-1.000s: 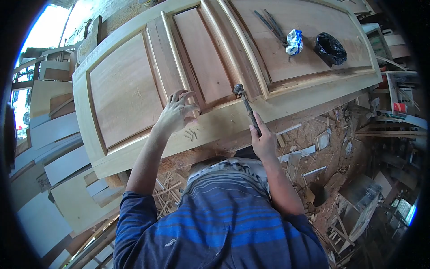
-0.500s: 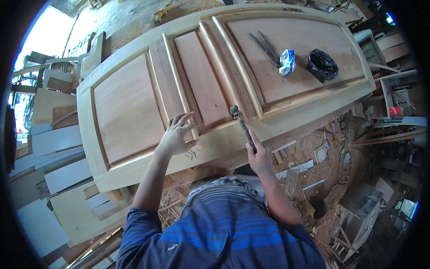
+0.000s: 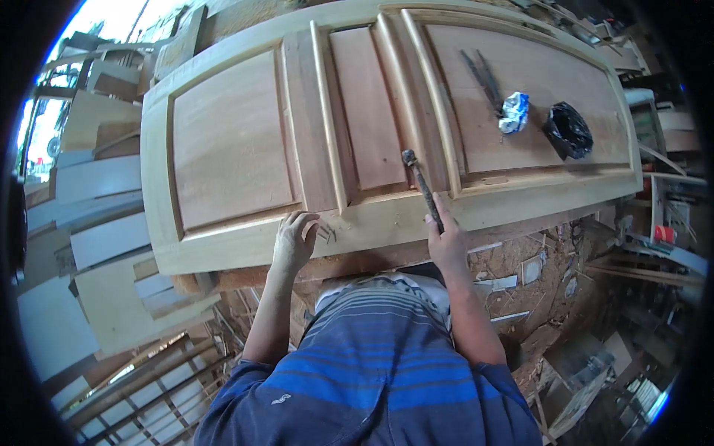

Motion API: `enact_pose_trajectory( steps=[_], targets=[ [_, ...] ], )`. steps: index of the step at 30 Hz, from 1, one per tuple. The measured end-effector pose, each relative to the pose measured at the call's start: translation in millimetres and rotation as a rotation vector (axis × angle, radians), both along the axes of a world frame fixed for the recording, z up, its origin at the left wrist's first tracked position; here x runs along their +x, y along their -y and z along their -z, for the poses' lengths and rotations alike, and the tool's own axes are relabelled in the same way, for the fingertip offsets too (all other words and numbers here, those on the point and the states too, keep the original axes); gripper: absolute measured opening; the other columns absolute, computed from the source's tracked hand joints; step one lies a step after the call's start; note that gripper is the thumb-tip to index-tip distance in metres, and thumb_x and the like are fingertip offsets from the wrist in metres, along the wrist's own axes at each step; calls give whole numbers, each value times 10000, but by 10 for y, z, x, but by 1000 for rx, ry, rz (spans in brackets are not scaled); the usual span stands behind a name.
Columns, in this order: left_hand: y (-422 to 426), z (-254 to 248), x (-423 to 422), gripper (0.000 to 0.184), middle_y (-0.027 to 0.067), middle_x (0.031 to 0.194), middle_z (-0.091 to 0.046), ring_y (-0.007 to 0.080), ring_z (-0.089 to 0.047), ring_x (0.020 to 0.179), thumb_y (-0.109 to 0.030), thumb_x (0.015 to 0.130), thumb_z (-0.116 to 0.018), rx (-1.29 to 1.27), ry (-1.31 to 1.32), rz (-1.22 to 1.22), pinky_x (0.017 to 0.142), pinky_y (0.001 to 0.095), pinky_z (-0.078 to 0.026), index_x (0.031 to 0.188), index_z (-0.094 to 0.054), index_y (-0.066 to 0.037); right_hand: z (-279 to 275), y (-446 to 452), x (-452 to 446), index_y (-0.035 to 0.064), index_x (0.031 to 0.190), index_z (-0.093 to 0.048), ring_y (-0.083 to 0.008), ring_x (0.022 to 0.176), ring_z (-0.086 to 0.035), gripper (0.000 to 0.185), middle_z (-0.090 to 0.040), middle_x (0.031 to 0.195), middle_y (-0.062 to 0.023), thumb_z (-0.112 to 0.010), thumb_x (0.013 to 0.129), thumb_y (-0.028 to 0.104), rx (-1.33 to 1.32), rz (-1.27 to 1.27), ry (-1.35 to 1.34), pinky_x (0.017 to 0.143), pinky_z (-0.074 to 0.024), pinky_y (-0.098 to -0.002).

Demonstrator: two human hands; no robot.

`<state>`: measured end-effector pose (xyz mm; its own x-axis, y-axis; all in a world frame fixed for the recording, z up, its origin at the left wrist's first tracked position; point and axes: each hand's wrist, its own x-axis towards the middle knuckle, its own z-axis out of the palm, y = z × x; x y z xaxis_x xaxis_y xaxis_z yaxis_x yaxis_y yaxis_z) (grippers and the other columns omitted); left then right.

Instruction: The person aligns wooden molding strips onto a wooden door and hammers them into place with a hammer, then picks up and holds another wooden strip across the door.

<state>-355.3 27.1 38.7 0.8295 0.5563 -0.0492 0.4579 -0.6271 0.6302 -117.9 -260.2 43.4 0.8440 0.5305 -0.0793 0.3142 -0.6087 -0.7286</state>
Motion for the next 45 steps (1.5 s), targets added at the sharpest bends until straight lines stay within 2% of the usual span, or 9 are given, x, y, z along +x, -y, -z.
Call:
enact_pose_trajectory(
  steps=[7,11,17,23,30,36,40,44,45],
  targets=[
    [100,-52,29,189,94,1160,-752,354,-675,1154,-153,954,-789,138,3,126,1030,484,-542,1140,-799,-127,93,1,120,210,1611,-616,-444,1037,-787,533,-804,1137,-236,-686,1085,260,-26,-29,0,877,-615,-516],
    [152,-54,65,124,70,1105,-740,349,-669,1101,-143,924,-802,179,-21,152,1008,481,-527,1041,-824,-177,102,9,87,236,1626,-593,-434,906,-774,587,-789,1002,-194,-713,1053,263,-170,-72,190,783,-617,-555],
    [131,-76,149,112,51,1144,-749,309,-669,1130,-155,918,-778,201,-133,235,1042,478,-527,1019,-823,-173,245,61,197,211,1590,-621,-429,989,-752,591,-759,1141,-202,-747,1013,240,-85,-151,316,851,-617,-547],
    [112,-41,157,151,55,1125,-728,290,-662,1124,-170,922,-769,345,-107,389,1025,468,-529,1068,-766,-130,185,143,358,171,1582,-622,-432,994,-735,589,-702,1130,-191,-742,1007,217,-64,-211,216,870,-612,-555],
    [116,-1,277,196,121,1093,-687,301,-647,1122,-209,935,-728,567,-339,542,1044,457,-501,1046,-696,-50,117,177,546,148,1597,-595,-436,985,-738,609,-706,1123,-195,-742,1007,189,-61,-319,122,839,-614,-557],
    [55,-135,301,243,141,1039,-649,337,-640,1058,-166,929,-726,454,-371,292,1036,471,-479,1118,-653,-33,32,184,738,142,1592,-598,-437,992,-740,600,-717,1126,-188,-740,1010,187,-85,-353,-2,840,-610,-552],
    [-79,-337,372,197,169,1167,-719,378,-678,1168,-68,1030,-654,150,-288,20,1048,485,-509,1224,-670,-38,-82,174,883,125,1551,-637,-431,991,-743,568,-731,1124,-183,-753,997,178,-46,-360,-56,845,-611,-541],
    [-345,-632,622,164,172,1093,-734,408,-729,1039,-54,1040,-668,-28,-245,-85,901,515,-588,1187,-739,-36,-245,109,1065,111,1491,-689,-436,958,-736,535,-738,1064,-188,-782,964,139,-9,-376,-135,843,-609,-524],
    [-400,-688,739,116,166,1024,-754,375,-757,949,-69,1032,-707,-7,-203,-130,835,475,-606,1119,-759,-14,-165,111,1110,79,1489,-689,-395,895,-754,541,-765,1037,-194,-800,960,112,65,-385,-111,828,-604,-492]
  ],
)
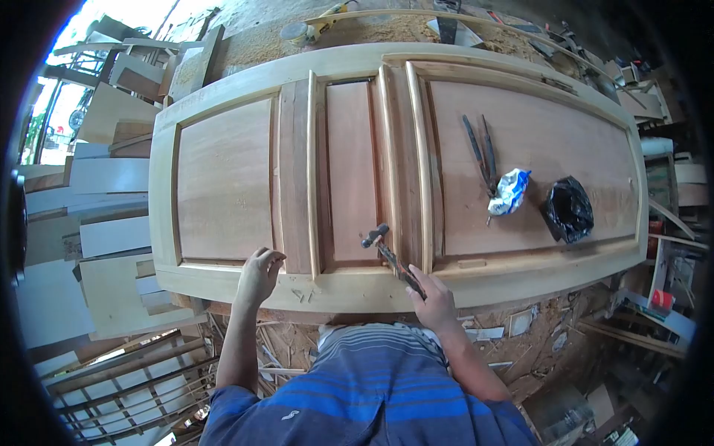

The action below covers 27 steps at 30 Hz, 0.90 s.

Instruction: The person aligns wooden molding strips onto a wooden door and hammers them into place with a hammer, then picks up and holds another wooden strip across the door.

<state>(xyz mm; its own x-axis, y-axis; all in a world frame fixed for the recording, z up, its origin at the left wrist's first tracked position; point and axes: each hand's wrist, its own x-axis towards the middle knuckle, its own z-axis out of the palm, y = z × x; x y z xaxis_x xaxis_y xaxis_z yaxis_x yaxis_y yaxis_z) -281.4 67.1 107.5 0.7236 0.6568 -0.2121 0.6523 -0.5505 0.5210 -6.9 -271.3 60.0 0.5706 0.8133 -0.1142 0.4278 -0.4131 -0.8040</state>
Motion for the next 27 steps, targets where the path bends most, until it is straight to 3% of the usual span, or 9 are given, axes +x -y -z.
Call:
enact_pose_trajectory(
  steps=[3,4,8,11,14,17,20,24,27],
  targets=[
    [-311,98,343,146,155,1021,-781,312,-778,931,-81,1030,-740,-97,176,-117,823,419,-613,1163,-748,-22,61,-68,71,42,1508,-671,-291,839,-759,556,-782,1037,-190,-805,972,101,52,103,-228,808,-594,-428],
    [-397,124,536,161,129,994,-796,209,-778,910,-94,1046,-752,-108,294,-197,804,360,-608,1195,-738,-33,-97,-166,165,17,1526,-655,-170,859,-742,559,-807,1065,-129,-803,994,104,-60,102,-290,819,-587,-358],
    [-1017,470,1360,215,105,1056,-792,163,-766,976,-76,1065,-749,-323,718,-339,845,314,-598,1259,-696,-1,34,-590,409,-29,1550,-620,-116,1088,-703,546,-774,1245,-78,-771,1036,74,61,190,-493,984,-563,-294],
    [-1438,447,2228,215,125,1109,-791,174,-768,1024,-69,1067,-755,-404,975,-510,873,309,-599,1249,-686,20,60,-997,596,-55,1552,-604,-124,1138,-690,539,-753,1307,-94,-758,1050,68,120,205,-485,1027,-545,-289],
    [-1951,715,2943,206,139,1135,-805,178,-780,1030,-79,1067,-761,-358,1156,-708,877,317,-613,1229,-694,30,98,-1288,742,-59,1583,-573,-65,1101,-633,552,-696,1317,-37,-742,1076,79,144,217,-489,992,-509,-235],
    [-2255,943,3410,177,123,1076,-811,176,-789,962,-93,1067,-775,-262,1271,-893,826,308,-624,1188,-696,10,155,-1420,877,-51,1591,-567,-76,1121,-636,557,-692,1305,-35,-740,1080,89,110,237,-489,1016,-508,-245],
    [-2372,1051,3628,164,122,1062,-808,161,-777,940,-97,1064,-779,-199,1243,-949,820,288,-616,1168,-703,5,257,-1435,972,-43,1593,-568,-50,1002,-628,555,-692,1224,-4,-737,1084,96,54,278,-529,900,-515,-219],
    [-2467,1190,3740,139,114,1041,-806,143,-761,924,-79,1053,-784,-73,1170,-949,824,281,-609,1130,-720,18,291,-1492,1050,-52,1556,-606,-161,1232,-695,523,-730,1389,-119,-741,1075,103,13,278,-535,1096,-531,-317],
    [-2503,1220,3814,130,97,1002,-802,137,-749,900,-68,1041,-790,-17,1132,-922,843,282,-604,1109,-736,30,242,-1575,1057,-54,1552,-609,-175,1257,-692,524,-726,1400,-134,-742,1076,118,21,239,-479,1109,-527,-326]
  ],
)
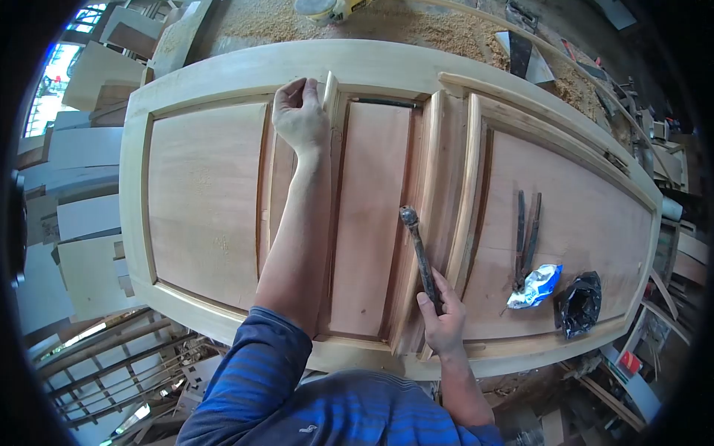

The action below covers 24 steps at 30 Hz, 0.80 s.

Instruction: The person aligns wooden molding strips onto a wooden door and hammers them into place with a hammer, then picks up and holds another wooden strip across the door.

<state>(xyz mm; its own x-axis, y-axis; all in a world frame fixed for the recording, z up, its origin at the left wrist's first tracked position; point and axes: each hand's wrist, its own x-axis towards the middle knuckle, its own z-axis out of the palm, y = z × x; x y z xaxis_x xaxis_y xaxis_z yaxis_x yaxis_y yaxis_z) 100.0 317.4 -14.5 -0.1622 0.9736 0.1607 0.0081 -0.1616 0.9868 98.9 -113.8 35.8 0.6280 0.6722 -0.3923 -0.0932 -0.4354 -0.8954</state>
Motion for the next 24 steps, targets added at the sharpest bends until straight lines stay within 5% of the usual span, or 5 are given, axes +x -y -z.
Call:
enact_pose_trajectory(
  steps=[13,24],
  targets=[
    [96,2,75,77,100,952,-813,160,-756,870,-53,1034,-761,109,-200,27,824,320,-601,1062,-767,18,38,22,-8,-78,1545,-602,-168,1224,-699,543,-739,1369,-129,-757,1078,149,-11,25,-28,1095,-533,-324],
    [123,8,87,64,104,947,-812,177,-750,844,-55,1028,-755,134,-286,0,808,330,-596,1065,-776,-7,-156,-651,442,-33,1557,-603,-25,815,-500,510,-597,1002,68,-726,1102,159,223,44,54,749,-425,-194]
  ],
)
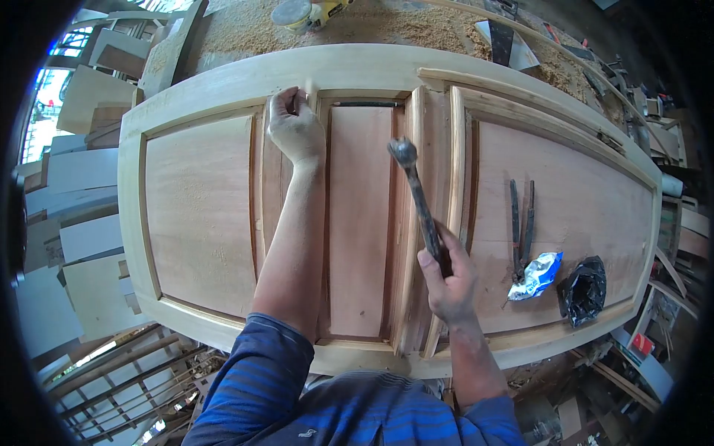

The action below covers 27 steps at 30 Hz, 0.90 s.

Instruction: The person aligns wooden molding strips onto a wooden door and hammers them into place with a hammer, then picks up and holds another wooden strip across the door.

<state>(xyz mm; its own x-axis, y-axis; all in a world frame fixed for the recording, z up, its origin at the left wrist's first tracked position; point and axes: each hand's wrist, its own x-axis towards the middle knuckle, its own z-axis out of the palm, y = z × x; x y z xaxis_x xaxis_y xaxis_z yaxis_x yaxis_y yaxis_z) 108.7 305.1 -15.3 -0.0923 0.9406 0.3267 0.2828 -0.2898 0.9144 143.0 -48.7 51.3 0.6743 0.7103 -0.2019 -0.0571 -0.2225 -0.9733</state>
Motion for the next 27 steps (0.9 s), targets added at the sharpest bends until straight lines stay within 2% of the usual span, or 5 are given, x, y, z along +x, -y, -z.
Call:
enact_pose_trajectory(
  steps=[2,11,17,20,27],
  targets=[
    [14,-18,3,83,147,963,-814,266,-785,856,-56,1039,-716,0,-12,7,804,382,-607,1083,-766,-6,-78,-182,126,-28,1558,-603,-29,786,-496,493,-600,969,65,-706,1113,158,28,-29,44,730,-421,-196],
    [21,12,-17,204,72,1020,-821,302,-753,979,-69,985,-749,-56,-129,46,879,450,-589,1186,-774,-96,-227,-1116,440,26,1569,-580,-92,704,-600,461,-622,868,-28,-654,1157,220,110,-143,422,624,-521,-301],
    [40,-27,-15,381,100,1002,-815,316,-776,953,-96,985,-760,-65,-144,33,862,474,-598,1354,-670,-70,-75,-1702,524,164,1567,-610,-328,729,-749,428,-744,911,-153,-642,1142,207,120,-119,834,674,-623,-475],
    [24,-26,-23,393,120,995,-812,323,-782,941,-101,985,-758,-90,-157,40,853,483,-599,1359,-655,-40,-16,-1796,551,199,1576,-615,-371,753,-756,442,-750,888,-161,-641,1135,209,10,-185,824,655,-622,-497],
    [37,-29,-20,361,140,995,-806,337,-777,946,-91,986,-737,-54,-166,30,857,483,-595,1335,-659,-39,-41,-1922,521,246,1633,-577,-337,679,-728,511,-713,832,-141,-646,1128,210,81,-200,913,619,-608,-486]
  ],
)
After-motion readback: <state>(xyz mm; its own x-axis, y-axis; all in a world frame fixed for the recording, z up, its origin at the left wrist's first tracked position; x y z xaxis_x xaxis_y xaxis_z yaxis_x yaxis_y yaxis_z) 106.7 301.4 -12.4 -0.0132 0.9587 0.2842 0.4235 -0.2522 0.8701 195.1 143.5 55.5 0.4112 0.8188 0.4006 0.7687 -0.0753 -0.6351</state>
